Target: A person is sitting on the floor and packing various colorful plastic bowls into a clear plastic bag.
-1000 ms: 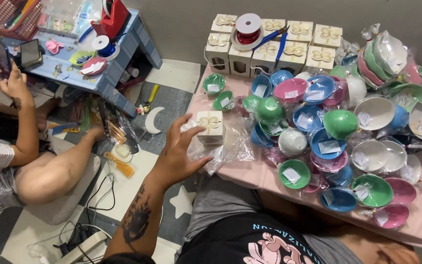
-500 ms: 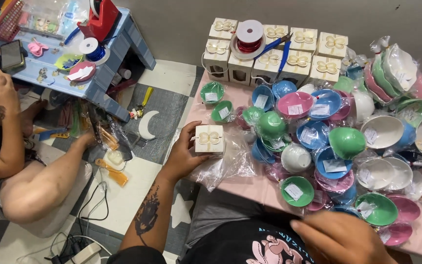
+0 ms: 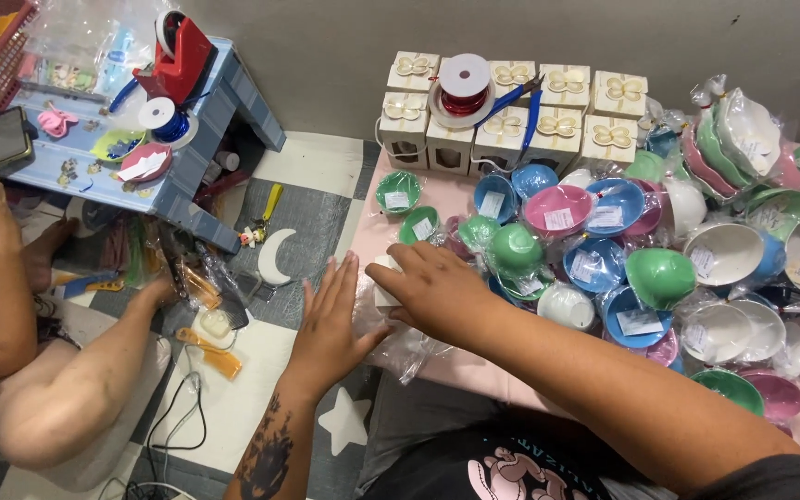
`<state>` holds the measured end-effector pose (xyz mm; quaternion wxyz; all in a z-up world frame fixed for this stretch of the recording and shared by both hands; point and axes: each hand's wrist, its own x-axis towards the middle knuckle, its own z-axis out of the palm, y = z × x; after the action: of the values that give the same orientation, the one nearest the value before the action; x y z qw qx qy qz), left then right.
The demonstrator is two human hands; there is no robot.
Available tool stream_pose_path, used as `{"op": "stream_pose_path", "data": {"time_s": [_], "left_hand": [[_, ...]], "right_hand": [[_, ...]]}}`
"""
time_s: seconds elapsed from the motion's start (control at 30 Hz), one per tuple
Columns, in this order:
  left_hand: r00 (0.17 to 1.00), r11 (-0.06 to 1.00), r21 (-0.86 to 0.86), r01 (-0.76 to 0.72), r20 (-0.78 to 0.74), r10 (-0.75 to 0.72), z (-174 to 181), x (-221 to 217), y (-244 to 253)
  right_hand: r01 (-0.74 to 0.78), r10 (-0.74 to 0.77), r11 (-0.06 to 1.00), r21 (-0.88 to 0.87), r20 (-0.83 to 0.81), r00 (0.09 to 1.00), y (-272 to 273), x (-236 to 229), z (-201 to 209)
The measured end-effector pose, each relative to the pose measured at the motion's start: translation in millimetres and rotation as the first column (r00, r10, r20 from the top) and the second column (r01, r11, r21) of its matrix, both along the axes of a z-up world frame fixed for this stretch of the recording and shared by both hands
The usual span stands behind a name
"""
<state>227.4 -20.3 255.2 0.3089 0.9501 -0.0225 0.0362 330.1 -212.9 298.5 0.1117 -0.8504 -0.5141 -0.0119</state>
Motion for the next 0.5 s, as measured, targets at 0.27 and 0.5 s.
{"op": "stream_pose_path", "data": {"time_s": [0.27,0.5], "left_hand": [[0.992,0.947,0.301,-0.111,0.098,0.085,-50.9,-22.8,4.9],[0.997,0.97,0.233,-0.075,0.021,0.072,-41.4,-18.6,7.6]], "right_hand": [[0.033,-0.026,0.999,0.034,-0.199,0.98,-15.0,7.9,46.5],[0.189,-0.156,0.944,0.27,-0.137,0.978,-59.3,43.9,93.3]]}}
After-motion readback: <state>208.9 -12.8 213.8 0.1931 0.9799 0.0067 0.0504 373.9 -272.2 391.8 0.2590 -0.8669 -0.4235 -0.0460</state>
